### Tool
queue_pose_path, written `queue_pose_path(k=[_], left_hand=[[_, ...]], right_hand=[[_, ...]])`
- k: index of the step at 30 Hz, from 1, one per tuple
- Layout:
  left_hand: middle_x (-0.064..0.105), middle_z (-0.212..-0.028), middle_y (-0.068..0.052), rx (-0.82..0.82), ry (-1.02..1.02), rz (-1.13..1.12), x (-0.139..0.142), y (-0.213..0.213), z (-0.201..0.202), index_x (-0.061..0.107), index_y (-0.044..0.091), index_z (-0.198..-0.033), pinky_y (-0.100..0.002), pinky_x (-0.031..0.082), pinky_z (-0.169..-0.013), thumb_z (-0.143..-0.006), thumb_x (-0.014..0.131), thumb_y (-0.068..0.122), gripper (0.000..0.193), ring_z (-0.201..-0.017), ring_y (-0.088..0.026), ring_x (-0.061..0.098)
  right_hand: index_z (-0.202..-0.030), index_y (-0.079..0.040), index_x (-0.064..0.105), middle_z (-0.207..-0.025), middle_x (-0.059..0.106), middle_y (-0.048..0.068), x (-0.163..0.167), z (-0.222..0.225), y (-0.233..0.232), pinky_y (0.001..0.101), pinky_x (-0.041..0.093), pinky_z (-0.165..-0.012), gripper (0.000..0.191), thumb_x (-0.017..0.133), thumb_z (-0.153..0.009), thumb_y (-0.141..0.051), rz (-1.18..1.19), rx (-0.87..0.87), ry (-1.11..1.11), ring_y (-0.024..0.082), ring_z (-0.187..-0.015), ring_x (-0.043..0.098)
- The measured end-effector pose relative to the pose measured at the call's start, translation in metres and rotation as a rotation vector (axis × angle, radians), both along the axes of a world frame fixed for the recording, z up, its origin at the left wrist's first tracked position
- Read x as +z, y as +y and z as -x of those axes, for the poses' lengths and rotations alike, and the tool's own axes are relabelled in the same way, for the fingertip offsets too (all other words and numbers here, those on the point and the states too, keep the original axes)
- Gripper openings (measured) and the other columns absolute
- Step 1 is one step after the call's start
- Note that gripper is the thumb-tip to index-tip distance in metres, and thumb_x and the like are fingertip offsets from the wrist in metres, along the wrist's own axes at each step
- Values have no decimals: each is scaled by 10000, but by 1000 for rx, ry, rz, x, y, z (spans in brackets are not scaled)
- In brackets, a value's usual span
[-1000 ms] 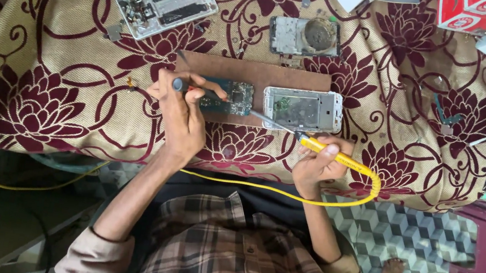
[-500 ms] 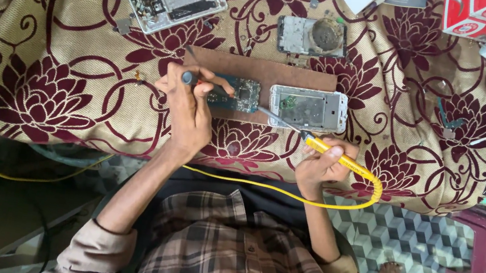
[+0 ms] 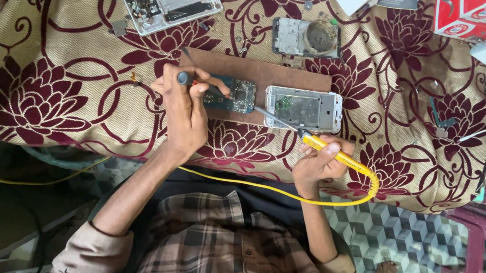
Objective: The person uses a soldering iron and a screwdriver to work on a small circuit board and a disassembled electronic device. They repeatedly apply the soldering iron to various points on the board and device while holding them steady with the screwdriver.
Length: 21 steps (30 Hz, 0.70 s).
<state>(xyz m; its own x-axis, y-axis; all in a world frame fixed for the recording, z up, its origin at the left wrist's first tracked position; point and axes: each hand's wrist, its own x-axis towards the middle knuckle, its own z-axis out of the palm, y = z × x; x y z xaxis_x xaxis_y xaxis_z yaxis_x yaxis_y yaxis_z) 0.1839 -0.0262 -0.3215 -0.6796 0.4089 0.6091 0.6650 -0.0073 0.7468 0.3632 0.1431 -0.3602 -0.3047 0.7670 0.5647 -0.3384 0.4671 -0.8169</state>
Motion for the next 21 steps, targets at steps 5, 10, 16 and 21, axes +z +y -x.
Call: queue_pose_path(k=[5, 10, 16, 21], left_hand=[[710, -932, -90, 52, 63, 22, 1, 1, -2, 418, 19, -1122, -406, 380, -824, -1174, 321, 150, 171, -805, -212, 603], [699, -933, -93, 36, 15, 20, -3, 1, -4, 431, 16, -1126, -393, 393, -824, -1170, 324, 169, 192, -806, -207, 618], [640, -1004, -117, -14, -65, -35, -8, 4, -6, 417, 16, -1155, -355, 411, -838, -1201, 320, 185, 201, -875, -174, 658], [715, -912, -59, 78, 87, 48, -7, 4, -7, 443, 26, -1103, -421, 346, -861, -1168, 330, 145, 175, -813, -220, 587]], right_hand=[[-1007, -13, 462, -788, 571, 109, 1, 0, 2, 231, 475, -506, 322, 451, -1154, -300, 14, 15, 32, 121, -570, 574], [-1016, -10, 468, -745, 591, 110, 3, 1, 3, 217, 430, -503, 315, 442, -1158, -290, -17, 7, -14, 120, -559, 567], [-1006, -15, 460, -734, 596, 115, 3, -1, 3, 208, 417, -503, 323, 437, -1162, -298, -31, 5, -15, 118, -554, 565], [-1004, -11, 467, -716, 597, 119, 2, -3, 4, 208, 427, -503, 336, 436, -1159, -308, -32, -10, -25, 114, -544, 559]])
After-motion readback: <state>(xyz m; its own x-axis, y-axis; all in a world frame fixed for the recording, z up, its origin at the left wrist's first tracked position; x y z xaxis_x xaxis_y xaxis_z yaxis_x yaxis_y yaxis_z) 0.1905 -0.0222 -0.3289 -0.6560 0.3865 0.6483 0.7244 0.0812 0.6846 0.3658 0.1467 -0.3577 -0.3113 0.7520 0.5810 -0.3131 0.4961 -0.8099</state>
